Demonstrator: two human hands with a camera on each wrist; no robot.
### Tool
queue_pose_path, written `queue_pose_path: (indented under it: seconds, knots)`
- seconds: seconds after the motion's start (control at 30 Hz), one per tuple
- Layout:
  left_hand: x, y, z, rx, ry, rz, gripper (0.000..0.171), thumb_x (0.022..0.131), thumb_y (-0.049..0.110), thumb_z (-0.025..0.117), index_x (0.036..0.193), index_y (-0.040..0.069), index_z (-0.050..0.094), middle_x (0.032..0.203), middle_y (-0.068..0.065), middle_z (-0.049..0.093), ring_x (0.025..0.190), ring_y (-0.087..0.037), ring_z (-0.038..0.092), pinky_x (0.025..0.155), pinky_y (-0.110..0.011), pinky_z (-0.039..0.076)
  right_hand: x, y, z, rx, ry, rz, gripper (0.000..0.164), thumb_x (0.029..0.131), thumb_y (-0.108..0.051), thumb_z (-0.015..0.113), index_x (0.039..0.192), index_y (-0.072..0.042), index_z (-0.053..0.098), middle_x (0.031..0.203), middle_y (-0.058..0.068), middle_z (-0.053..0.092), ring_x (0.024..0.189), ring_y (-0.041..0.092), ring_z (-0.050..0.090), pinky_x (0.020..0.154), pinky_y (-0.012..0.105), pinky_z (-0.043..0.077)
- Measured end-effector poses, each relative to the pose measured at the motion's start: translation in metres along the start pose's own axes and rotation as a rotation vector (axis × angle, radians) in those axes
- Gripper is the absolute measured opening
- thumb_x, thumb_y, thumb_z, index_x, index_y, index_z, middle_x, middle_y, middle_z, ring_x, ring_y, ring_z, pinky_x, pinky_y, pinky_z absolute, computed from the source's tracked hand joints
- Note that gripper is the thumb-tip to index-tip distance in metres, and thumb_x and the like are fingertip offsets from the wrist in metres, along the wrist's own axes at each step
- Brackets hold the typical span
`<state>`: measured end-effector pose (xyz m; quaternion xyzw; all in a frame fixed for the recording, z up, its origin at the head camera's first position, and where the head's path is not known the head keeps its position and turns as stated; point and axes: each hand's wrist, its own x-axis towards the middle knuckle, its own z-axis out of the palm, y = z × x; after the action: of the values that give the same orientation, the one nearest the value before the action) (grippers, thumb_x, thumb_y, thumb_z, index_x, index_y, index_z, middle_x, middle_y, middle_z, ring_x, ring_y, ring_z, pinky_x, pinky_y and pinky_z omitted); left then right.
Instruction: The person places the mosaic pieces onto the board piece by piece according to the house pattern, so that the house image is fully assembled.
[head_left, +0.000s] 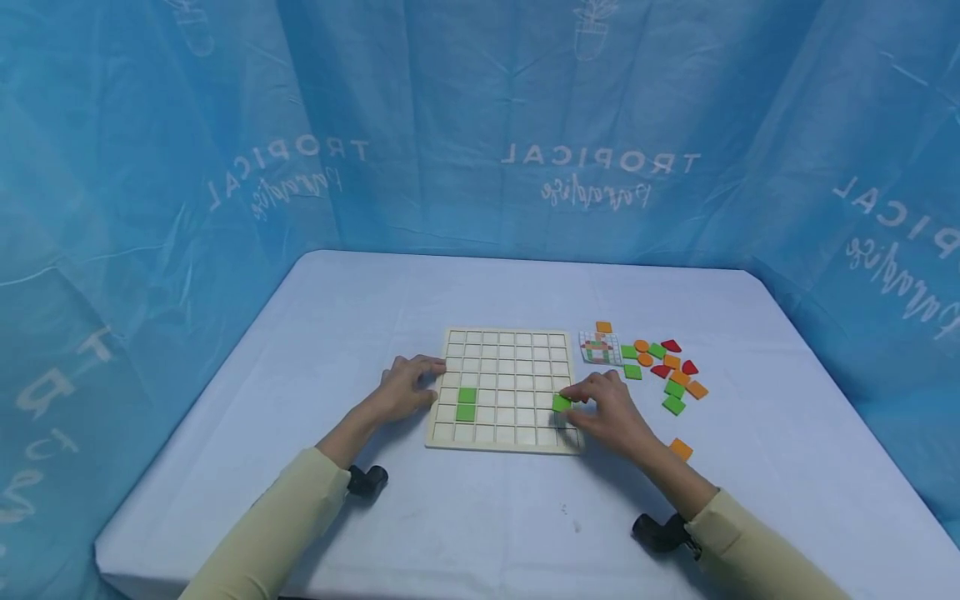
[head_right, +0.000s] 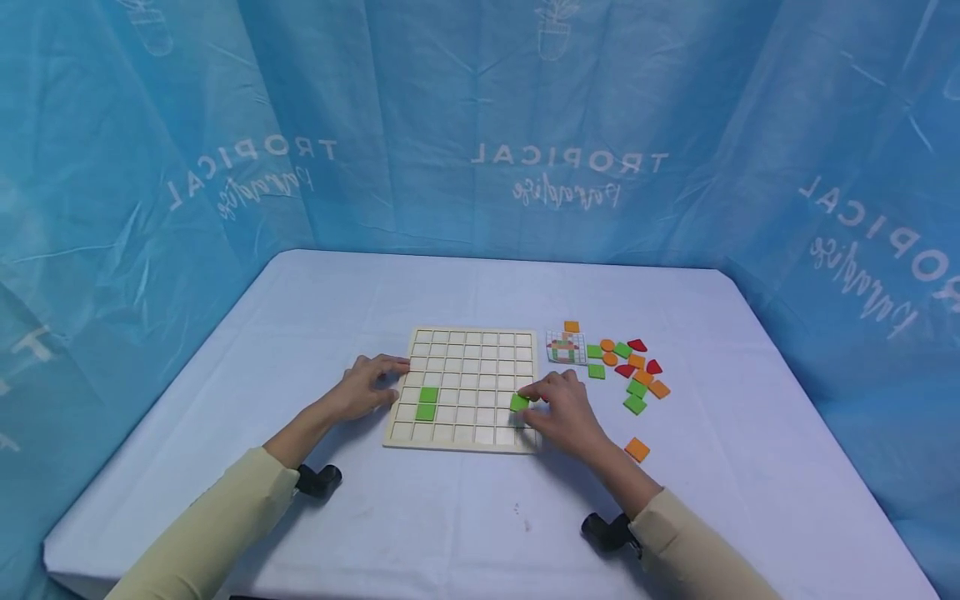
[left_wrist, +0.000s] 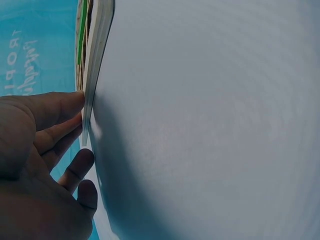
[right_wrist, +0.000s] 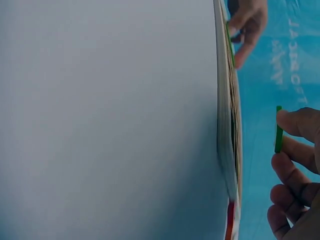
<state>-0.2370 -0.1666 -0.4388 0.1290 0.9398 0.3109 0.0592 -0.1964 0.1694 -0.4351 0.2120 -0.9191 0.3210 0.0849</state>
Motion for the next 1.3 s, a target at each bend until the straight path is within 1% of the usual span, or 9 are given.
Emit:
queue_pose_path:
  seconds: [0.13, 0.23, 0.4, 0.47, 0.57, 0.83, 1.0, 1.3]
  knots:
    - [0.000, 0.000, 0.000, 0.003, 0.001, -0.006, 0.045, 0.087, 0.011, 0.067, 0.130, 0.007, 0.059, 0.141, -0.005, 0.049, 0.104, -0.023, 0.040, 0.087, -0.043, 0.029, 0.011, -0.021, 0.021, 0.010, 0.000, -0.044, 0.025, 0.075, -0.015, 0.081, 0.099, -0.011, 0.075, 0.085, -0.001, 0.060, 0.086, 0.018, 0.042, 0.072, 0.036, 0.034]
    - [0.000, 0.000, 0.000, 0.002, -0.002, -0.009, 0.044, 0.087, 0.011, 0.067, 0.130, 0.008, 0.059, 0.141, -0.005, 0.049, 0.105, -0.022, 0.040, 0.088, -0.043, 0.028, 0.017, -0.035, 0.036, 0.001, 0.003, -0.094, 0.024, 0.074, -0.015, 0.081, 0.098, -0.012, 0.076, 0.085, -0.002, 0.060, 0.086, 0.017, 0.042, 0.072, 0.035, 0.035]
    - [-0.001, -0.001, -0.002, -0.009, 0.000, 0.020, 0.044, 0.086, 0.009, 0.067, 0.129, 0.006, 0.060, 0.140, -0.006, 0.049, 0.106, -0.024, 0.039, 0.088, -0.045, 0.028, 0.024, -0.054, 0.058, -0.029, -0.015, -0.184, 0.024, 0.074, -0.016, 0.081, 0.097, -0.012, 0.076, 0.084, -0.003, 0.060, 0.084, 0.017, 0.043, 0.073, 0.036, 0.034]
    - [-0.001, -0.001, -0.003, -0.009, 0.000, 0.033, 0.044, 0.086, 0.009, 0.067, 0.129, 0.006, 0.060, 0.140, -0.007, 0.049, 0.106, -0.025, 0.040, 0.088, -0.046, 0.027, 0.026, -0.061, 0.064, -0.034, -0.032, -0.203, 0.024, 0.074, -0.017, 0.081, 0.097, -0.012, 0.076, 0.083, -0.003, 0.060, 0.083, 0.017, 0.043, 0.073, 0.036, 0.033]
    - [-0.002, -0.001, -0.003, -0.001, -0.005, 0.038, 0.044, 0.086, 0.010, 0.067, 0.129, 0.006, 0.060, 0.141, -0.006, 0.049, 0.106, -0.025, 0.040, 0.087, -0.046, 0.028, 0.029, -0.067, 0.073, -0.057, -0.052, -0.210, 0.023, 0.074, -0.019, 0.080, 0.097, -0.012, 0.076, 0.083, -0.003, 0.059, 0.082, 0.017, 0.042, 0.072, 0.035, 0.032]
    - [-0.002, -0.001, -0.003, 0.003, -0.006, 0.048, 0.044, 0.087, 0.010, 0.067, 0.130, 0.006, 0.059, 0.140, -0.006, 0.049, 0.103, -0.024, 0.040, 0.085, -0.045, 0.028, 0.033, -0.074, 0.087, -0.100, -0.088, -0.216, 0.024, 0.074, -0.024, 0.080, 0.097, -0.016, 0.076, 0.086, -0.005, 0.058, 0.081, 0.015, 0.040, 0.070, 0.032, 0.031]
    - [-0.002, -0.002, -0.003, 0.011, -0.008, 0.057, 0.044, 0.087, 0.011, 0.066, 0.130, 0.006, 0.059, 0.141, -0.006, 0.049, 0.103, -0.024, 0.039, 0.085, -0.045, 0.027, 0.034, -0.078, 0.090, -0.137, -0.099, -0.239, 0.025, 0.075, -0.026, 0.079, 0.098, -0.015, 0.075, 0.087, -0.005, 0.059, 0.080, 0.015, 0.040, 0.072, 0.032, 0.032]
    - [-0.002, -0.002, -0.003, 0.003, -0.007, 0.048, 0.044, 0.087, 0.011, 0.066, 0.130, 0.006, 0.059, 0.141, -0.006, 0.049, 0.103, -0.024, 0.040, 0.087, -0.046, 0.027, 0.035, -0.083, 0.091, -0.198, -0.160, -0.197, 0.027, 0.077, -0.031, 0.079, 0.102, -0.020, 0.075, 0.089, -0.009, 0.058, 0.084, 0.013, 0.039, 0.075, 0.032, 0.032]
